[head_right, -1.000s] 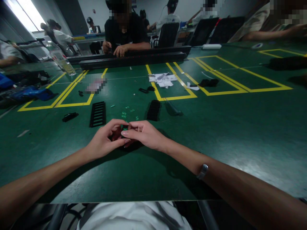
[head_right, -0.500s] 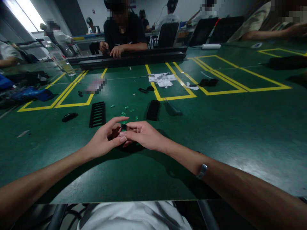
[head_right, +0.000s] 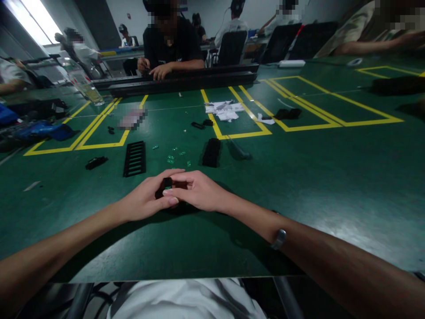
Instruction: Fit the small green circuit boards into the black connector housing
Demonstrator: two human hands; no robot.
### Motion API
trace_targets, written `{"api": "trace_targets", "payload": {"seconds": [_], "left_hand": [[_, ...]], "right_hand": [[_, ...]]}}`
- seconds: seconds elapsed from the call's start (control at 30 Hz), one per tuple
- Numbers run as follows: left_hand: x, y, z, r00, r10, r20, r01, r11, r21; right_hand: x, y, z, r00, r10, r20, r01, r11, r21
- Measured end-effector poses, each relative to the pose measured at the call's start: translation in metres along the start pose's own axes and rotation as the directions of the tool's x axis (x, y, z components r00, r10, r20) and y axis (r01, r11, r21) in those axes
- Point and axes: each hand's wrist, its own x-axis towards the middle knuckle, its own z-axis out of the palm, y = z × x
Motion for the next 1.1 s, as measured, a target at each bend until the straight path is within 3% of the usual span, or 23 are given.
{"api": "trace_targets", "payload": {"seconds": [0.37,1.1], "left_hand": [[0.001,-0.0015,-0.0001,0.995,0.094,0.027,-0.094,0.996,-0.01],[-0.0026,0.0027,-0.0003,0.997,0.057,0.056,-0.055,0.998,-0.034]], "right_hand": [[-0.0019,0.0019,0.0002,1.0,0.003,0.022,-0.002,0.999,-0.032],[-0.0023,0.0002,0.0009,0.997,0.057,0.061,-0.057,0.998,0.009]]}}
